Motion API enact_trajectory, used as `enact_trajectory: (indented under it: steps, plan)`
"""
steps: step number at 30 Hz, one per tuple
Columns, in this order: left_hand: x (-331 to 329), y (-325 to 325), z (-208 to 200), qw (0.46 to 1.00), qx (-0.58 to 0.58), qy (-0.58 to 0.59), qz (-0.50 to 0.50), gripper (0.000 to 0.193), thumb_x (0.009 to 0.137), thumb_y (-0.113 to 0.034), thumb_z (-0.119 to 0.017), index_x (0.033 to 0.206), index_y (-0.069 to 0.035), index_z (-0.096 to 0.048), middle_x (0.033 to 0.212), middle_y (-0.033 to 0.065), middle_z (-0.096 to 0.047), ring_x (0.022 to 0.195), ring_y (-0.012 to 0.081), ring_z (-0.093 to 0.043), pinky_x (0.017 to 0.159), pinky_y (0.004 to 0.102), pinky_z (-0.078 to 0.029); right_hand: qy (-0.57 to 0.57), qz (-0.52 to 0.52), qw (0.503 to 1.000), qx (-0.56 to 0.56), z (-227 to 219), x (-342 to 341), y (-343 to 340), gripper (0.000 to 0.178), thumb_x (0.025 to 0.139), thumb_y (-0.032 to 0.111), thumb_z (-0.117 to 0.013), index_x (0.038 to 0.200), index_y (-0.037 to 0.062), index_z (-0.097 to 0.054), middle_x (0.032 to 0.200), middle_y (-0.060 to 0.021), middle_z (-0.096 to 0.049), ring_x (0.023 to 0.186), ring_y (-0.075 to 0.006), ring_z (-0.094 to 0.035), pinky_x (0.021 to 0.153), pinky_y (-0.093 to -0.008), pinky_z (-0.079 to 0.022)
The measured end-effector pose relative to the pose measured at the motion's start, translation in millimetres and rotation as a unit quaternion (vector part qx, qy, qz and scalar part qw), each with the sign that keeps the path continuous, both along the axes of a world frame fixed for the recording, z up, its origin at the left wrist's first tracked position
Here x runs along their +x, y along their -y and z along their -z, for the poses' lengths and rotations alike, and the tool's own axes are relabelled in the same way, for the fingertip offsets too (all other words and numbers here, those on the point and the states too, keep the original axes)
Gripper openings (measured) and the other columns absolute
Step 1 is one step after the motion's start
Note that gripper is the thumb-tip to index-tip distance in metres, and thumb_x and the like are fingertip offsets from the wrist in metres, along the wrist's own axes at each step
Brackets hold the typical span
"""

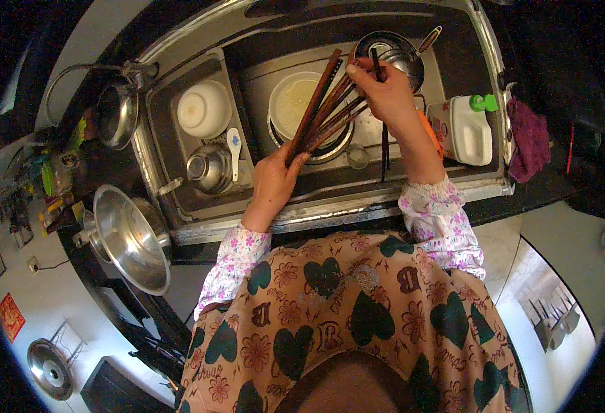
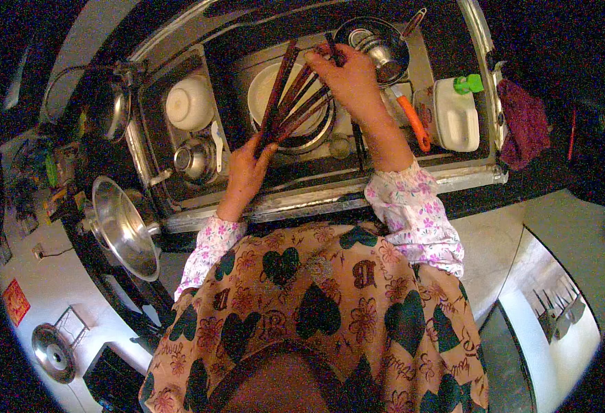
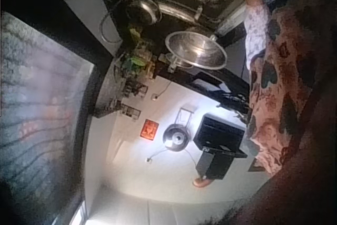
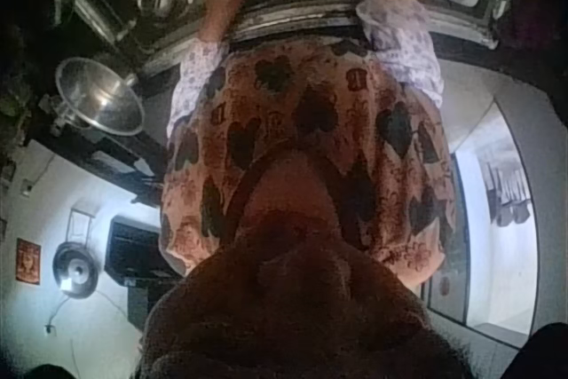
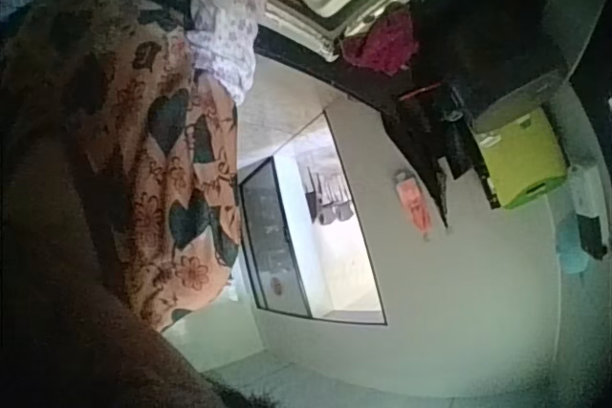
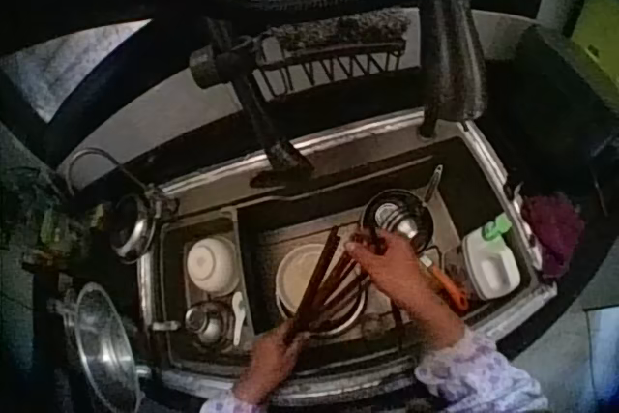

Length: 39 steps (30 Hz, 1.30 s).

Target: The person washes various kitchen items in a sink, including a metal bowl, chopsticks, a small metal pot, and a white plate. They use a sponge and running water to clean each item, rinsing them thoroughly before placing them aside.

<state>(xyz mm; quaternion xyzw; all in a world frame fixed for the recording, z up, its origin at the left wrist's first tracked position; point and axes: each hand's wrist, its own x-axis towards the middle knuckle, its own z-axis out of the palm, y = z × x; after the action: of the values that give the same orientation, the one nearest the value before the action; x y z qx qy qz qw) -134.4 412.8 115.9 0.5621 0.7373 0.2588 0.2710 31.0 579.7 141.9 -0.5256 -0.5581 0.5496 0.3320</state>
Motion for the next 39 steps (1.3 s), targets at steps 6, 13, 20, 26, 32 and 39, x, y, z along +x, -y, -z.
enact_trajectory:
  steps: [6,13,20,26,32,39]
  plan:
    - [-5,2,-4,0.999,0.004,-0.032,0.002,0.031,0.082,-0.027,-0.059,0.108,-0.009,-0.057,0.083,0.0156,-0.064,0.074,0.0329,-0.062,0.062,0.0397,-0.048,-0.148,-0.014,0.979,-0.137,3,-8,-1,0.02,0.082,0.026,-0.062,0.083,0.0061,-0.059,0.058,0.0025,-0.049,0.046,-0.0066,-0.042,0.04,-0.0232,-0.032]
    - [1,-3,-6,1.0,-0.008,0.009,0.025,0.033,0.082,-0.024,-0.06,0.11,-0.006,-0.055,0.081,0.019,-0.062,0.074,0.0344,-0.061,0.062,0.0392,-0.047,-0.227,0.105,0.953,-0.17,5,-22,8,0.01,0.087,0.022,-0.052,0.085,0.012,-0.05,0.062,0.0025,-0.045,0.049,-0.0059,-0.04,0.038,-0.0205,-0.025]
    - [-9,6,4,0.996,-0.018,0.083,-0.014,0.031,0.087,-0.023,-0.053,0.11,-0.003,-0.054,0.074,0.0217,-0.06,0.068,0.0369,-0.059,0.059,0.0393,-0.045,-0.331,0.356,0.874,-0.007,21,52,-53,0.026,0.091,0.03,-0.045,0.083,0.0057,-0.05,0.068,-0.0077,-0.054,0.063,-0.0219,-0.054,0.054,-0.0325,-0.046]
    - [-12,10,11,0.996,0.003,0.087,-0.034,0.03,0.088,-0.025,-0.052,0.109,-0.004,-0.054,0.072,0.0213,-0.059,0.067,0.0376,-0.058,0.058,0.0411,-0.044,-0.175,0.204,0.963,-0.022,-20,34,-33,0.025,0.081,0.031,-0.064,0.08,0.008,-0.054,0.057,0.0002,-0.048,0.04,-0.0078,-0.039,0.035,-0.0244,-0.031]
    - [-3,4,-16,1.0,-0.018,-0.011,-0.012,0.028,0.087,-0.024,-0.053,0.107,-0.005,-0.055,0.078,0.0206,-0.061,0.071,0.0383,-0.058,0.059,0.0413,-0.045,-0.001,-0.122,0.99,-0.077,-19,-28,-6,0.03,0.081,0.034,-0.062,0.093,0.0064,-0.062,0.055,0.0031,-0.047,0.044,-0.0082,-0.04,0.041,-0.0253,-0.032]
    - [-7,6,-3,0.991,-0.013,0.133,-0.018,0.03,0.088,-0.025,-0.053,0.108,-0.003,-0.054,0.077,0.0118,-0.063,0.064,0.029,-0.06,0.057,0.0355,-0.046,-0.201,0.084,0.968,-0.124,-6,-34,-6,0.025,0.083,0.033,-0.06,0.083,0.0073,-0.058,0.057,0.0029,-0.043,0.044,-0.0075,-0.04,0.037,-0.0216,-0.027]
